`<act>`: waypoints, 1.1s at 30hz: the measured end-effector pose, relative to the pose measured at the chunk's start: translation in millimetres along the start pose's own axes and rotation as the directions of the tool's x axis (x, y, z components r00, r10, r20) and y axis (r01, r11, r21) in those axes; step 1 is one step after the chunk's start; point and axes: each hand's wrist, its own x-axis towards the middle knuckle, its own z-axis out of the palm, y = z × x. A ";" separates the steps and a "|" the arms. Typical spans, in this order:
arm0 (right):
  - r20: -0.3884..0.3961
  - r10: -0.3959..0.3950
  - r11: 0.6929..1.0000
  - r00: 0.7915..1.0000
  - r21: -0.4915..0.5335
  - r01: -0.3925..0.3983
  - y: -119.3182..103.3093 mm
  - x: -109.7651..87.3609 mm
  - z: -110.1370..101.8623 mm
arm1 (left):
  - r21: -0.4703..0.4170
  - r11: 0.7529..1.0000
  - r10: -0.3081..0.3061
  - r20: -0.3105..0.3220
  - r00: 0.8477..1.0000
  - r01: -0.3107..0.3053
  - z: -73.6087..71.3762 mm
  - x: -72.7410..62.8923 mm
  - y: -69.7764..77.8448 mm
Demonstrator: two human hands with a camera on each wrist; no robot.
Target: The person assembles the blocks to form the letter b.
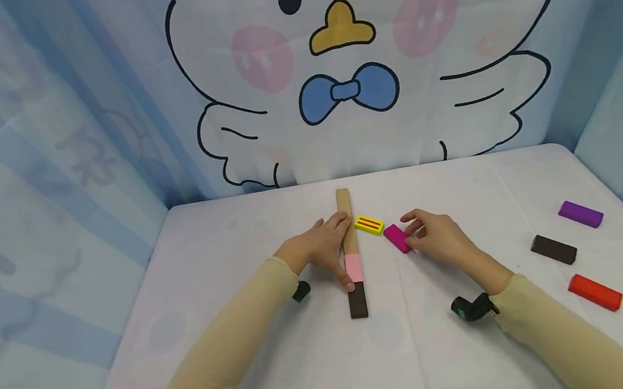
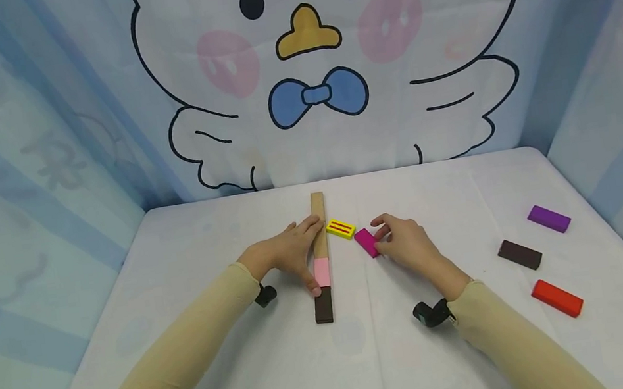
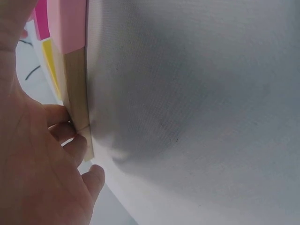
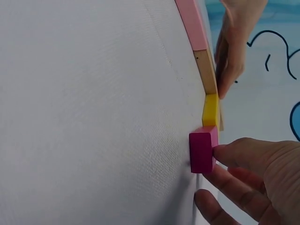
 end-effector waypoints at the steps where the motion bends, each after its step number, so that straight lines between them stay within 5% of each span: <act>1: 0.001 0.001 1.000 1.000 -0.002 -0.001 -0.4 0.1 0.9 | 0.001 1.000 0.001 0.000 1.000 -0.001 0.1 -0.7 0.0; 26: -0.018 -0.017 1.000 1.000 -0.003 0.017 0.0 -3.2 7.9 | 0.005 1.000 0.002 -0.001 1.000 -0.002 2.5 3.4 2.7; 33: -0.034 -0.071 0.992 0.997 -0.103 0.067 -12.4 5.8 17.2 | 0.027 1.000 -0.014 -0.003 1.000 0.015 0.9 2.7 3.4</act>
